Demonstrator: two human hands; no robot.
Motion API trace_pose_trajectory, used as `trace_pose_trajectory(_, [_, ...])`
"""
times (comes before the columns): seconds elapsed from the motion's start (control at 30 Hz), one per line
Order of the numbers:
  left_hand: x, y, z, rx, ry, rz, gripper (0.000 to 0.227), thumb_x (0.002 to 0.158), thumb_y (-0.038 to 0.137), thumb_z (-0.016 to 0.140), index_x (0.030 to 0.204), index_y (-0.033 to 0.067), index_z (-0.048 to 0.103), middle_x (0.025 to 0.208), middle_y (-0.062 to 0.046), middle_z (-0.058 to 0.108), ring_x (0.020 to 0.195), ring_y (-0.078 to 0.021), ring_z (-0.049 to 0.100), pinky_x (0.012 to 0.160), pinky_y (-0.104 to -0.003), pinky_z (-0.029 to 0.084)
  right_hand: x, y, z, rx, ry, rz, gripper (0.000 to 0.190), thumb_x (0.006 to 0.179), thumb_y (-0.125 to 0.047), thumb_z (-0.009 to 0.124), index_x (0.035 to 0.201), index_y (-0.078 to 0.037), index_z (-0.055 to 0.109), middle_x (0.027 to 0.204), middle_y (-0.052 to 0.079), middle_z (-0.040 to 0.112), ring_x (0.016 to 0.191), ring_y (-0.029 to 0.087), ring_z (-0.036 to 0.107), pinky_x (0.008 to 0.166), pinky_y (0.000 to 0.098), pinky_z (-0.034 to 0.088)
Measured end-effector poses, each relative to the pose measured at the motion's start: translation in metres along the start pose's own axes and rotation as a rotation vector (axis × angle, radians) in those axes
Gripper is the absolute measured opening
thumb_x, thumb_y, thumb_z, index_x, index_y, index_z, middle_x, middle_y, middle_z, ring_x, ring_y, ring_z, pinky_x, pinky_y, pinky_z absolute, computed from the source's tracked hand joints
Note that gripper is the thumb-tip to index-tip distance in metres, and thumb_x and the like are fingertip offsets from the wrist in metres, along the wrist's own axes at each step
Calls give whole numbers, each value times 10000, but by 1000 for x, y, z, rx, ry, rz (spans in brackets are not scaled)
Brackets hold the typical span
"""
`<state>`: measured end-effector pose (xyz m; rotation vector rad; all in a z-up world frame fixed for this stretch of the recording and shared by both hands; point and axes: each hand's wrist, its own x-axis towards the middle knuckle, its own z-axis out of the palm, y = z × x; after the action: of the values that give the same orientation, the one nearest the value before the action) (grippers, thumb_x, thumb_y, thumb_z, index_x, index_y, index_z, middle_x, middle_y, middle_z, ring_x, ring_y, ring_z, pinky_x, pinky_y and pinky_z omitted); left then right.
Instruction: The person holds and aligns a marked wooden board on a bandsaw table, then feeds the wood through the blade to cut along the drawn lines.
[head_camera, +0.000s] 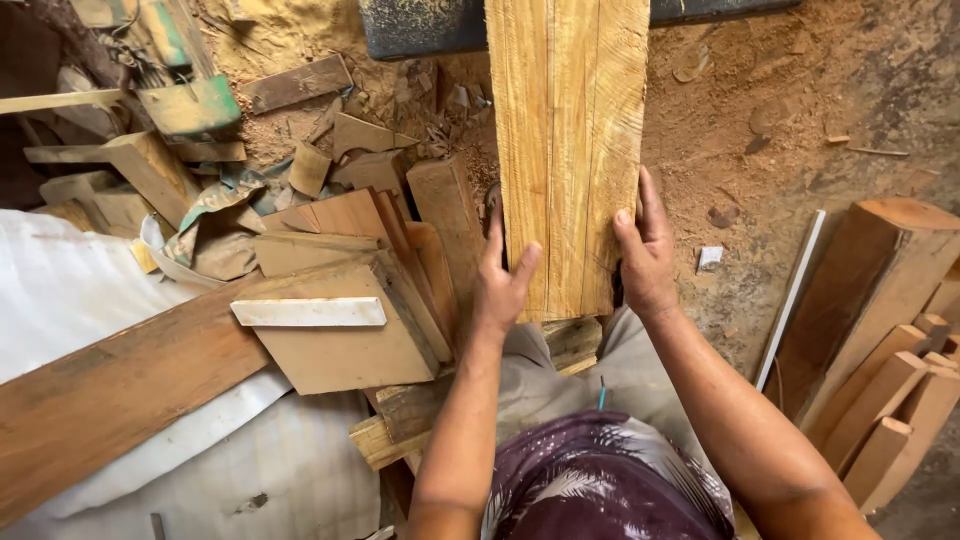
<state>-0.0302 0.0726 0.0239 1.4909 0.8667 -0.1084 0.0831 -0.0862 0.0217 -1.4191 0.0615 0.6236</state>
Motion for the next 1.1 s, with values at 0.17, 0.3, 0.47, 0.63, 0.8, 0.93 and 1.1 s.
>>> trace_pose_trajectory(0.17, [-32, -10, 9, 85, 90, 23, 887, 979, 454, 676, 1651, 55, 255, 1438, -200, 630, 1269, -261, 654, 1064, -379, 537, -27, 10, -4, -83, -48, 8, 628, 1104, -141, 533, 1645, 9, 253, 1655, 162, 391, 1503, 227, 402, 1250, 340, 338])
trace_pose_trajectory(0.3, [1, -8, 2, 30, 92, 119, 883, 976, 408, 717, 1625, -12, 290, 1407, -202, 660, 1254, -251, 665, 1055, -352, 536, -3, 26, 2, -111, 3, -75, 610, 1113, -158, 521, 1633, 38, 269, 1626, 172, 439, 1471, 215, 447, 1232, 335, 364])
trace_pose_trajectory(0.47, [-17, -8, -4, 12, 87, 53, 872, 966, 373, 724, 1613, -40, 309, 1363, -187, 684, 1204, -228, 680, 1032, -327, 548, -23, 21, 9, -115, 30, -33, 608, 1108, -160, 538, 1629, 49, 302, 1580, 170, 498, 1406, 198, 499, 1201, 322, 400])
trace_pose_trajectory(0.63, [-14, 1, -10, -41, 60, 117, 864, 984, 372, 723, 1628, -10, 293, 1430, -185, 649, 1279, -227, 644, 1086, -334, 512, -23, 27, 15, -94, 84, -52, 588, 1110, -156, 559, 1617, 36, 332, 1592, 158, 492, 1427, 198, 494, 1208, 325, 402])
trace_pose_trajectory(0.8, [-5, 1, -11, -10, 70, 97, 867, 968, 382, 723, 1628, 16, 295, 1426, -182, 647, 1273, -227, 645, 1074, -334, 518, -14, 26, 18, -50, 90, -26, 596, 1103, -158, 565, 1624, 8, 325, 1571, 146, 515, 1391, 184, 522, 1185, 311, 425])
trace_pose_trajectory(0.93, [-7, 2, -13, -5, 57, 92, 865, 973, 391, 721, 1629, 19, 296, 1445, -183, 631, 1288, -233, 635, 1079, -340, 515, -17, 26, 20, -52, 88, -34, 583, 1118, -156, 559, 1631, 0, 330, 1580, 144, 515, 1398, 182, 521, 1193, 304, 421])
trace_pose_trajectory(1.1, [-2, -3, -15, -2, 67, 103, 860, 979, 393, 732, 1629, 30, 300, 1450, -186, 636, 1305, -243, 636, 1091, -349, 513, -13, 29, 22, -64, 85, -48, 583, 1116, -161, 559, 1630, -4, 332, 1578, 144, 515, 1397, 188, 522, 1189, 313, 429])
